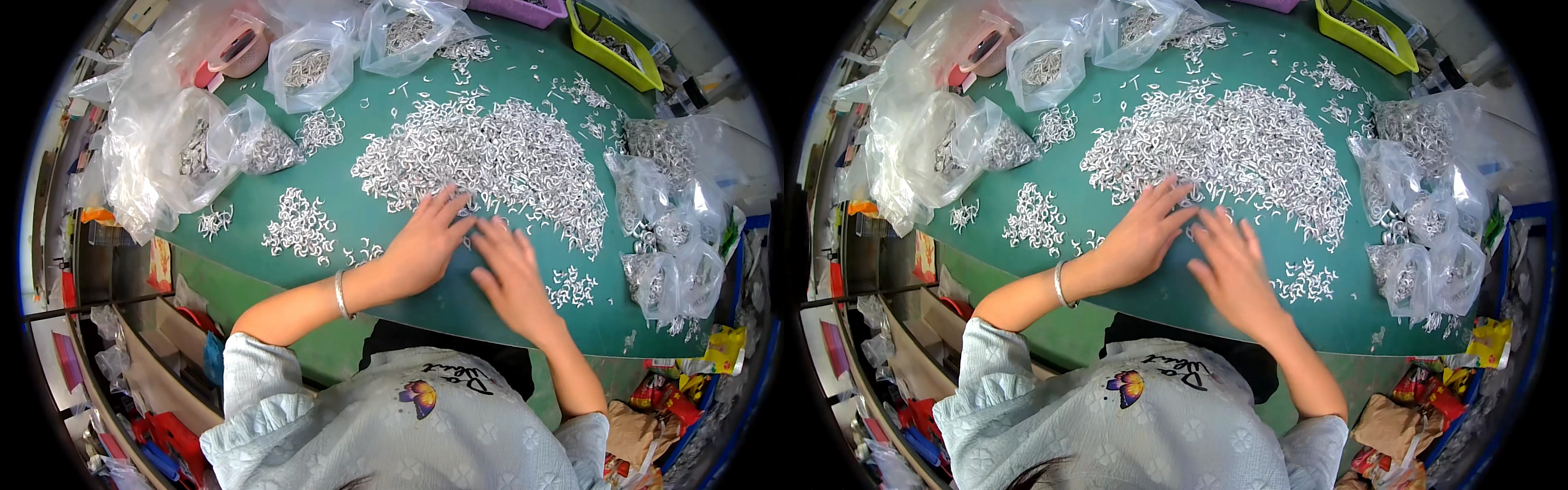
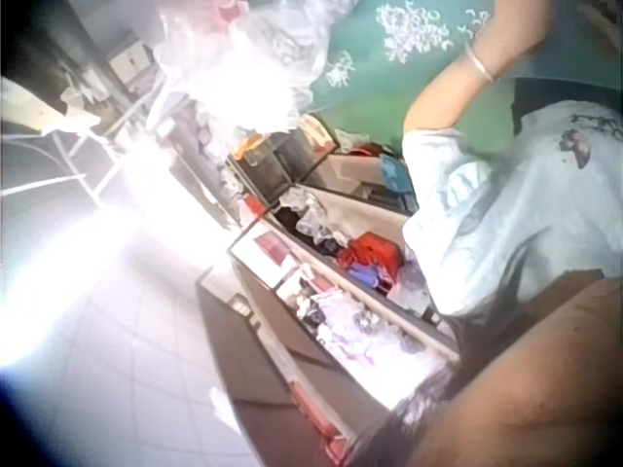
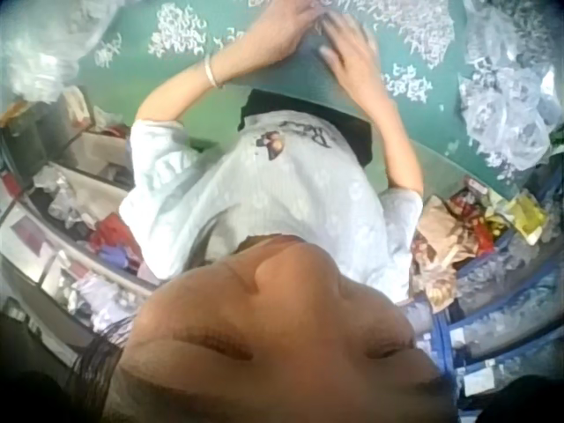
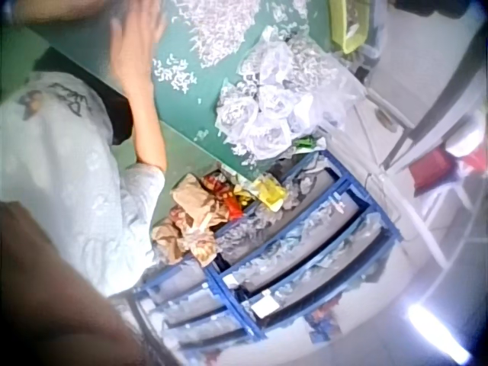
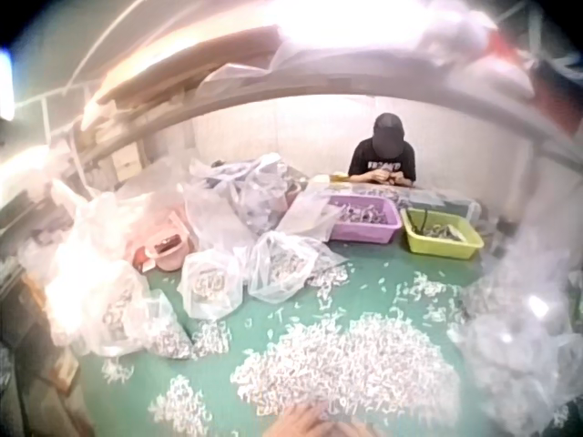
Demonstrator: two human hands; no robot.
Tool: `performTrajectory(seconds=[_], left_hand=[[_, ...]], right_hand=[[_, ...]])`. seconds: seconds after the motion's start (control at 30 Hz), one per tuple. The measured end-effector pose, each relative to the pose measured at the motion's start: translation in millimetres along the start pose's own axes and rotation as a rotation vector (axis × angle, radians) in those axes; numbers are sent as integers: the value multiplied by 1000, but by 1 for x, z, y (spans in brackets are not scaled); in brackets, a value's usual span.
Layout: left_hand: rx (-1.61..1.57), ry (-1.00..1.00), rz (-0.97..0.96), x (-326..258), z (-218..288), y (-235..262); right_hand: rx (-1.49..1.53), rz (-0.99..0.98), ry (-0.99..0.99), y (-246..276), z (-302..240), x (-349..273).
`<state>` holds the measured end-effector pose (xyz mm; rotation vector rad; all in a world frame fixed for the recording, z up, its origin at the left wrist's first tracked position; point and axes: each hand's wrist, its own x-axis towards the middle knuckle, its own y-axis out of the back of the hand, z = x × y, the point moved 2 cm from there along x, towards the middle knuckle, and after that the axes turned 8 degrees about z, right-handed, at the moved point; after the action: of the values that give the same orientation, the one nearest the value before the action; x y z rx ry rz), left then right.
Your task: The person sorts small crescent-shaped metal parts from a large pile on a green workbench, picking up individual pieces and small handfuls and placing them into separate piles and plastic bags.
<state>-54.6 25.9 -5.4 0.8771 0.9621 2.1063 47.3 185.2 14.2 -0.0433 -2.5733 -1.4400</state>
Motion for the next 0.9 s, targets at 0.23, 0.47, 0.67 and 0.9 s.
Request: performTrajectory(seconds=[0.23, 0.47, 0.67, 0.9], left_hand=[[236, 70, 43, 22, -4, -5], [39, 4, -161, -29, 42, 4], [-44, 23, -36, -33, 51, 10], [-114, 48, -100, -38, 53, -3]], right_hand=[[-155, 35, -40, -5, 13, 20], [-45, -149, 64, 15, -8, -24], [95, 254, -68, 28, 19, -7], [-134, 36, 119, 7, 18, 26]])
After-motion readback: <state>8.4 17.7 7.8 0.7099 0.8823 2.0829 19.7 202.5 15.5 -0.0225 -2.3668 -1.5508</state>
